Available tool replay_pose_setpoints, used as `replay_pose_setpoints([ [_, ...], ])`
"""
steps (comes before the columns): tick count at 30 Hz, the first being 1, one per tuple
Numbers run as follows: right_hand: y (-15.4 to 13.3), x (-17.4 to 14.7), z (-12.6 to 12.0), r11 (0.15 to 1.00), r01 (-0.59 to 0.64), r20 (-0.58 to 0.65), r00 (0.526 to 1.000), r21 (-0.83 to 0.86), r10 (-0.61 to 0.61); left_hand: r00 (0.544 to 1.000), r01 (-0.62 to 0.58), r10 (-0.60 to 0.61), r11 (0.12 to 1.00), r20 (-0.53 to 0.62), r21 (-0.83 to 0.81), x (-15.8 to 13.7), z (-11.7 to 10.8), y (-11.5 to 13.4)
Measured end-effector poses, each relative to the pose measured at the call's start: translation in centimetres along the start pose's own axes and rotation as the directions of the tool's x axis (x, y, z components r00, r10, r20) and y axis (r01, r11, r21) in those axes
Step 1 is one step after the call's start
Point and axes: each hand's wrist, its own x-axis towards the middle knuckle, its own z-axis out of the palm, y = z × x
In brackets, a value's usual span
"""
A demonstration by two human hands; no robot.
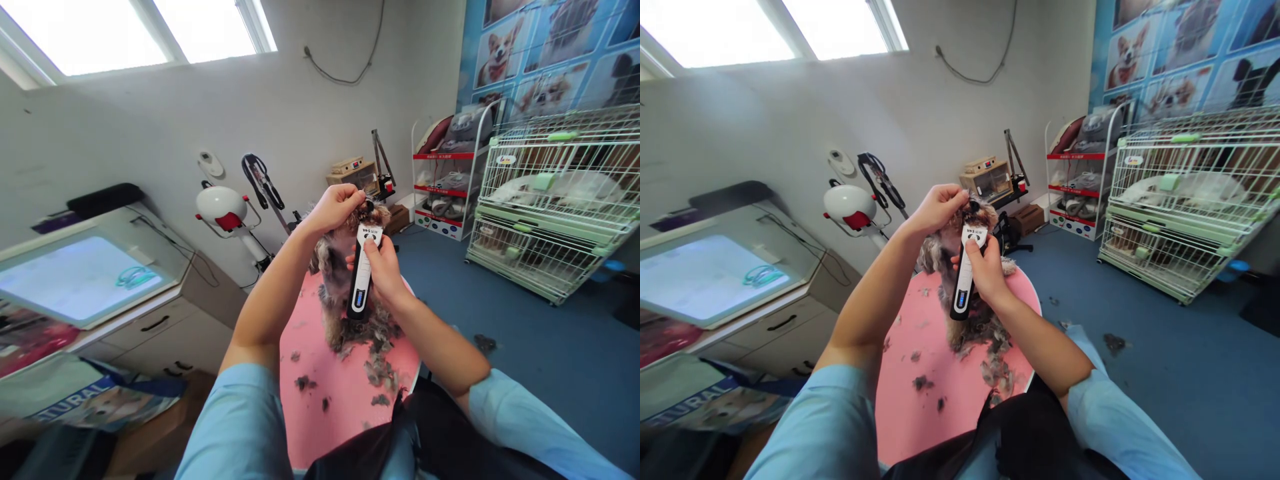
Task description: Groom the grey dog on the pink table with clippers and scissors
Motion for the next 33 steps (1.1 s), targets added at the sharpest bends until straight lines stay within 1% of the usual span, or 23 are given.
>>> replay_pose_setpoints([
  [7, -1.0, 0.0, -0.2, 1.0, 0.014, 0.015, 1.0, -0.018, -0.014, 0.999, 0.026, -0.025, 1.0, 0.019, -0.009, -0.3, 0.1, 0.3],
  [9, -1.2, 0.0, -0.4, 0.999, 0.049, 0.009, 0.999, -0.001, -0.049, 0.999, 0.035, -0.035, 0.999, 0.029, -0.009, -0.3, 0.1, 0.5],
  [10, -1.3, 0.0, -0.6, 0.995, 0.093, -0.021, 0.996, 0.024, -0.092, 0.999, 0.038, -0.037, 0.999, 0.033, -0.007, -0.4, 0.1, 0.5],
  [12, -1.2, -0.4, -1.2, 0.979, 0.188, -0.12, 0.977, 0.082, -0.178, 0.999, 0.035, -0.035, 0.999, 0.037, 0.002, -0.4, 0.1, 0.6],
  [13, -1.0, -0.7, -1.5, 0.976, 0.195, -0.147, 0.973, 0.098, -0.18, 0.999, 0.031, -0.031, 1.0, 0.038, 0.005, -0.4, 0.0, 0.6],
  [14, -0.9, -1.0, -1.9, 0.982, 0.161, -0.136, 0.98, 0.098, -0.147, 0.999, 0.029, -0.029, 1.0, 0.039, 0.008, -0.4, 0.0, 0.7],
  [15, -0.7, -1.4, -2.2, 0.992, 0.095, -0.09, 0.992, 0.082, -0.088, 0.999, 0.031, -0.031, 1.0, 0.04, 0.007, -0.5, 0.0, 0.7],
  [17, -0.3, -2.0, -2.6, 0.999, -0.038, 0.047, 0.998, 0.017, 0.037, 0.999, 0.037, -0.037, 0.999, 0.04, 0.001, -0.6, -0.1, 0.6],
  [18, -0.2, -2.3, -2.7, 0.998, -0.07, 0.099, 0.993, -0.011, 0.07, 0.999, 0.037, -0.037, 0.999, 0.038, -0.003, -0.7, -0.2, 0.6],
  [20, -0.2, -2.5, -2.5, 0.997, -0.073, 0.141, 0.987, -0.03, 0.077, 0.999, 0.029, -0.029, 1.0, 0.033, -0.011, -0.8, -0.3, 0.6],
  [24, -0.6, -2.0, -1.6, 0.995, -0.089, 0.147, 0.985, -0.042, 0.094, 0.999, 0.024, -0.023, 1.0, 0.042, -0.012, -1.1, -0.5, 0.5],
  [26, -0.7, -1.7, -1.3, 0.998, -0.06, 0.114, 0.992, -0.02, 0.062, 0.999, 0.013, -0.013, 1.0, 0.04, 0.007, -1.2, -0.7, 0.5],
  [28, -0.7, -1.5, -1.3, 0.997, 0.06, 0.0, 0.998, 0.052, -0.06, 0.999, -0.01, 0.008, 0.999, 0.031, 0.046, -1.5, -0.8, 0.5],
  [29, -0.6, -1.5, -1.5, 0.989, 0.122, -0.068, 0.991, 0.084, -0.117, 1.0, -0.016, 0.014, 0.997, 0.025, 0.076, -1.7, -0.8, 0.5],
  [30, -0.4, -1.6, -1.9, 0.983, 0.149, -0.114, 0.984, 0.103, -0.138, 1.0, -0.016, 0.014, 0.993, 0.012, 0.119, -2.0, -0.8, 0.5],
  [31, -0.1, -1.7, -2.3, 0.986, 0.125, -0.128, 0.986, 0.108, -0.11, 1.0, -0.011, 0.014, 0.984, -0.019, 0.179, -2.4, -0.7, 0.5],
  [33, 0.7, -2.0, -3.6, 0.996, -0.037, -0.094, 0.995, 0.081, 0.044, 0.991, -0.007, 0.052, 0.938, -0.123, 0.347, -3.5, -0.4, 0.4],
])
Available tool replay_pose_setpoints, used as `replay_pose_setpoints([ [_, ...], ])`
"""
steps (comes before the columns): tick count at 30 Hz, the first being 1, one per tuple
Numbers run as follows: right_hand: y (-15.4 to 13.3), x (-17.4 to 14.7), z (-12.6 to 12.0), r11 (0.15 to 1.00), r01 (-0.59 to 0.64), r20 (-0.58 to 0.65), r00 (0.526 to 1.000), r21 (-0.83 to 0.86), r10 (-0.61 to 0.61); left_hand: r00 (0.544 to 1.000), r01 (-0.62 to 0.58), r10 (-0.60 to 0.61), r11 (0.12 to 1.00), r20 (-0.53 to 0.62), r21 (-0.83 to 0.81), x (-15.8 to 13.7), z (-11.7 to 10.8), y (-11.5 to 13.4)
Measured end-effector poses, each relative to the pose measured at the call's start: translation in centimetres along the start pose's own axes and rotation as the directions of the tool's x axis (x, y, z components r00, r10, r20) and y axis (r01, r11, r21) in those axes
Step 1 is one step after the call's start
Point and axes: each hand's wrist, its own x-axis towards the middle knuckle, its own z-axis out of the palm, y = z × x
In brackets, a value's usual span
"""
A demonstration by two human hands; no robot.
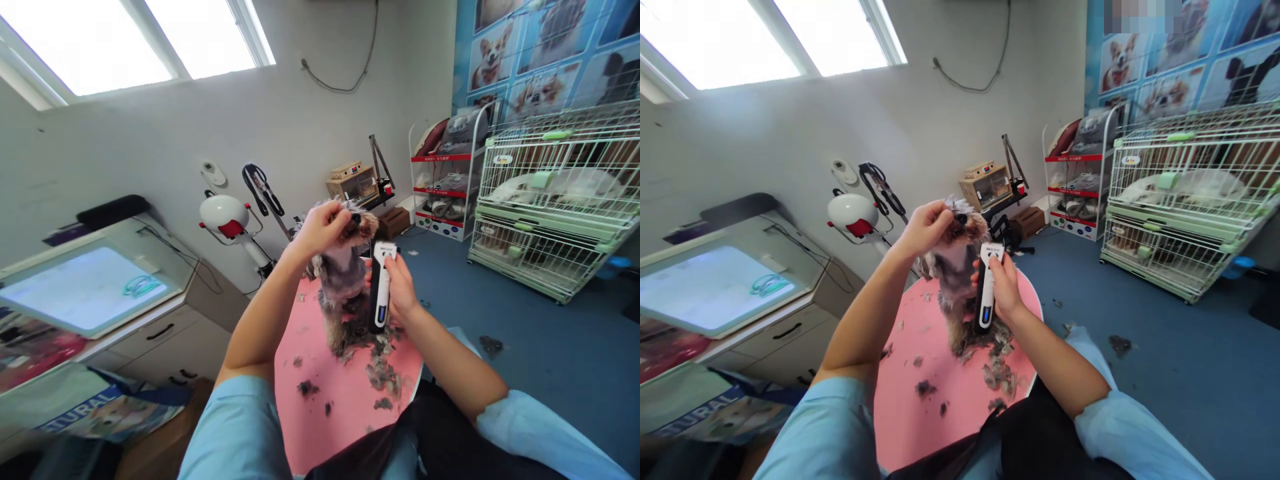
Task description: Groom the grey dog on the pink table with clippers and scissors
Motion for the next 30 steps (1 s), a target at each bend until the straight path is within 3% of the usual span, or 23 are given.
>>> replay_pose_setpoints([
  [4, 2.0, -0.8, -4.1, 0.97, -0.242, -0.065, 0.969, -0.037, 0.24, 0.964, 0.0, 0.079, 0.954, -0.253, 0.301, -4.3, 1.1, -1.0],
  [7, 2.9, -1.6, -8.3, 0.904, -0.427, -0.167, 0.889, 0.032, 0.426, 0.905, 0.138, 0.01, 0.938, -0.424, 0.317, -9.2, 3.0, -3.1],
  [9, 3.0, -2.2, -11.4, 0.87, -0.488, -0.249, 0.836, 0.069, 0.488, 0.836, 0.25, -0.113, 0.95, -0.537, 0.188, -12.3, 5.0, -4.5],
  [11, 2.7, -2.9, -14.4, 0.851, -0.516, -0.336, 0.788, 0.095, 0.516, 0.773, 0.332, -0.333, 0.938, -0.541, -0.102, -14.4, 7.4, -5.5],
  [13, 2.4, -3.9, -17.0, 0.809, -0.578, -0.377, 0.73, 0.106, 0.57, 0.764, 0.387, -0.532, 0.831, -0.366, -0.4, -14.7, 9.5, -5.8],
  [15, 2.0, -5.1, -19.0, 0.768, -0.633, -0.38, 0.691, 0.093, 0.615, 0.757, 0.367, -0.608, 0.699, -0.239, -0.613, -13.5, 10.8, -5.6],
  [18, 1.3, -6.9, -21.3, 0.795, -0.604, -0.373, 0.728, 0.049, 0.576, 0.74, 0.26, -0.63, 0.59, -0.236, -0.764, -10.2, 11.1, -4.6],
  [21, 0.1, -8.0, -23.0, 0.854, -0.521, -0.397, 0.784, -0.003, 0.477, 0.668, 0.203, -0.685, 0.545, -0.293, -0.813, -7.8, 10.9, -3.6],
  [23, -0.8, -8.5, -24.1, 0.868, -0.496, -0.42, 0.792, -0.023, 0.442, 0.618, 0.177, -0.716, 0.527, -0.323, -0.831, -7.3, 11.0, -3.2],
  [26, -2.1, -9.3, -25.8, 0.867, -0.498, -0.437, 0.785, -0.021, 0.44, 0.589, 0.148, -0.712, 0.559, -0.381, -0.816, -7.9, 11.7, -3.0],
  [30, -2.2, -11.0, -28.1, 0.871, -0.492, -0.475, 0.767, -0.006, 0.43, 0.591, 0.148, -0.679, 0.622, -0.435, -0.769, -9.0, 12.4, -3.1],
])
